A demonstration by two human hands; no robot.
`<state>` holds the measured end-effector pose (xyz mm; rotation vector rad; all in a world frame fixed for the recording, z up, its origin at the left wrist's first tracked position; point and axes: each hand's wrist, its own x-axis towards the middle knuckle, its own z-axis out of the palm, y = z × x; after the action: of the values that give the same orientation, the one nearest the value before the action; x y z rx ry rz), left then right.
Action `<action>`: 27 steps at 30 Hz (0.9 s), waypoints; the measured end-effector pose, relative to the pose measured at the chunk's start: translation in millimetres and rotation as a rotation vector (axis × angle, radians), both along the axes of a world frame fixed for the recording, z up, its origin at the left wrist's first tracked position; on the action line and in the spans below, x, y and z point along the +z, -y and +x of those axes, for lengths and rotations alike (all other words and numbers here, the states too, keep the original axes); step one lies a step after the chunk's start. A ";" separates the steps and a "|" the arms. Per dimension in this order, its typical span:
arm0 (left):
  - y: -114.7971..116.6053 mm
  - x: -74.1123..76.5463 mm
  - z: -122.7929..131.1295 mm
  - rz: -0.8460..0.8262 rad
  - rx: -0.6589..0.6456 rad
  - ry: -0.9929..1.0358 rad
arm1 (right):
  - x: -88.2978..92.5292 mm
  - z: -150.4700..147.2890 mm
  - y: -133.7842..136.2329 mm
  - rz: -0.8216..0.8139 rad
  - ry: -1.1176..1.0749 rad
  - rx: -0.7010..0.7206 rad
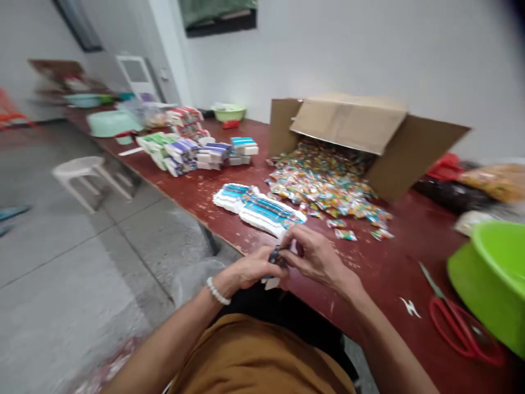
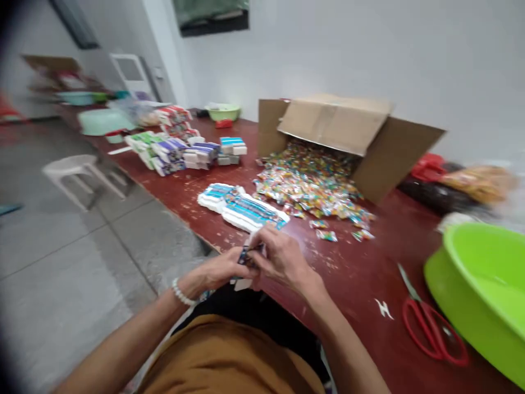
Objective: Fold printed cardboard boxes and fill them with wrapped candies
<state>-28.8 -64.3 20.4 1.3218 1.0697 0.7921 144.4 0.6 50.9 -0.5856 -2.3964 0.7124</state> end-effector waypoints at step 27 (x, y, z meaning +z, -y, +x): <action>16.5 -5.1 23.4 -0.214 0.139 -0.257 | -16.1 17.2 -7.6 -0.600 0.229 0.473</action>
<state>-5.3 -80.8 15.2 1.1966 1.4225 0.5996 161.6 8.2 34.8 -0.3315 -2.5469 1.6813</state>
